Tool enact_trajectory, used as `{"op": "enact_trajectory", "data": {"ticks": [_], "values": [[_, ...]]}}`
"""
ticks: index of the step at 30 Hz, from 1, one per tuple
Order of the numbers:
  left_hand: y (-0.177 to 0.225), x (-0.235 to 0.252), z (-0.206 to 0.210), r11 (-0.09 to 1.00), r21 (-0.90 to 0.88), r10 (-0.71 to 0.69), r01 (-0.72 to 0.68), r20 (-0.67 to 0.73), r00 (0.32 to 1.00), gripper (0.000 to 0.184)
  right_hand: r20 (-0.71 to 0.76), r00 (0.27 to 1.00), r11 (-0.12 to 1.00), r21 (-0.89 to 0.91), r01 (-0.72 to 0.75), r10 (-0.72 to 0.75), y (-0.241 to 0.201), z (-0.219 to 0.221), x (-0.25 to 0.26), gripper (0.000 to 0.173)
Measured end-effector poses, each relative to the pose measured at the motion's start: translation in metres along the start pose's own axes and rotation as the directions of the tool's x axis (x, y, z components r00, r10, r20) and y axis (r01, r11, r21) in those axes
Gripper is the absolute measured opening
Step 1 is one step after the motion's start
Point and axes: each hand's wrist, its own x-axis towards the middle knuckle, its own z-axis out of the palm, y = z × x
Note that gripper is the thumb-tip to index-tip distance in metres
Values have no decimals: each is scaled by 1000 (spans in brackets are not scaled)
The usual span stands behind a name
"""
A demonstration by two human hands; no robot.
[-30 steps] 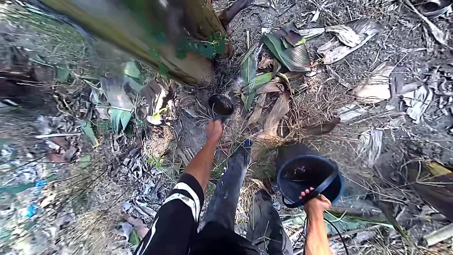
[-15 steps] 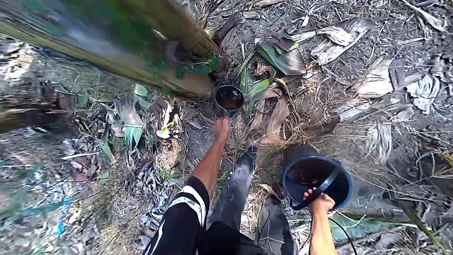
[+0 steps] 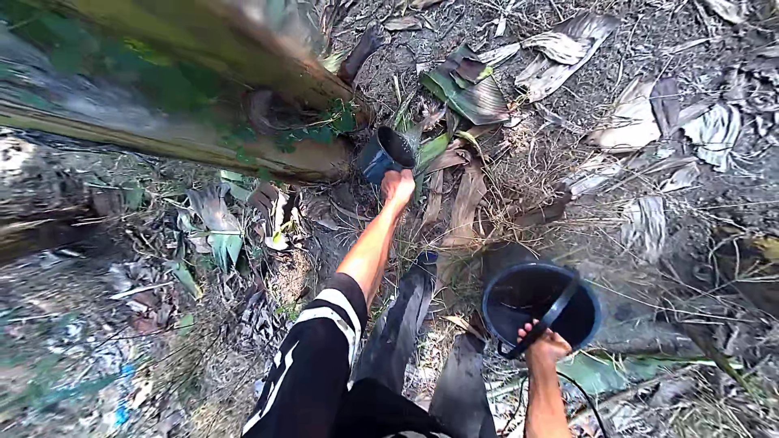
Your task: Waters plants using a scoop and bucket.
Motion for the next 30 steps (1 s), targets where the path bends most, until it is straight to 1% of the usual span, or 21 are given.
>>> {"op": "enact_trajectory", "data": {"ticks": [4,11,13,15,18,22,24,25,26,28,30], "values": [[11,-4,-10,1000,16,-10,10,-28,1000,49,0,1000,1000,17,-17,17,-3,2,-2,41],[27,-10,-31,987,157,45,-26,-115,992,53,-10,1000,1000,-4,14,-14,-3,-9,8,41],[28,-10,-37,983,177,67,-39,-155,986,55,-24,1000,1000,-3,-4,4,-3,-7,7,41],[30,-14,-43,984,173,82,-48,-193,978,58,3,1000,1000,-18,5,-5,-3,-8,5,41],[32,-20,-51,981,189,81,-31,-262,962,63,-3,1000,1000,2,4,-4,1,-7,4,41],[27,-34,-46,983,183,72,2,-396,915,70,7,998,998,29,57,-57,6,-15,6,39],[13,-57,-36,970,239,139,-35,-435,890,70,30,997,997,38,71,-72,6,-22,8,37],[1,-79,-28,955,278,214,-97,-426,879,65,42,996,996,49,76,-78,5,-26,10,38],[-15,-106,-19,930,320,304,-183,-383,872,58,57,995,995,60,78,-82,3,-32,12,39],[-42,-173,3,876,384,401,-292,-244,883,51,69,995,993,103,63,-71,0,-44,22,41],[-67,-251,35,805,465,419,-369,-5,908,43,78,995,986,161,51,-64,-1,-62,36,43]]}}
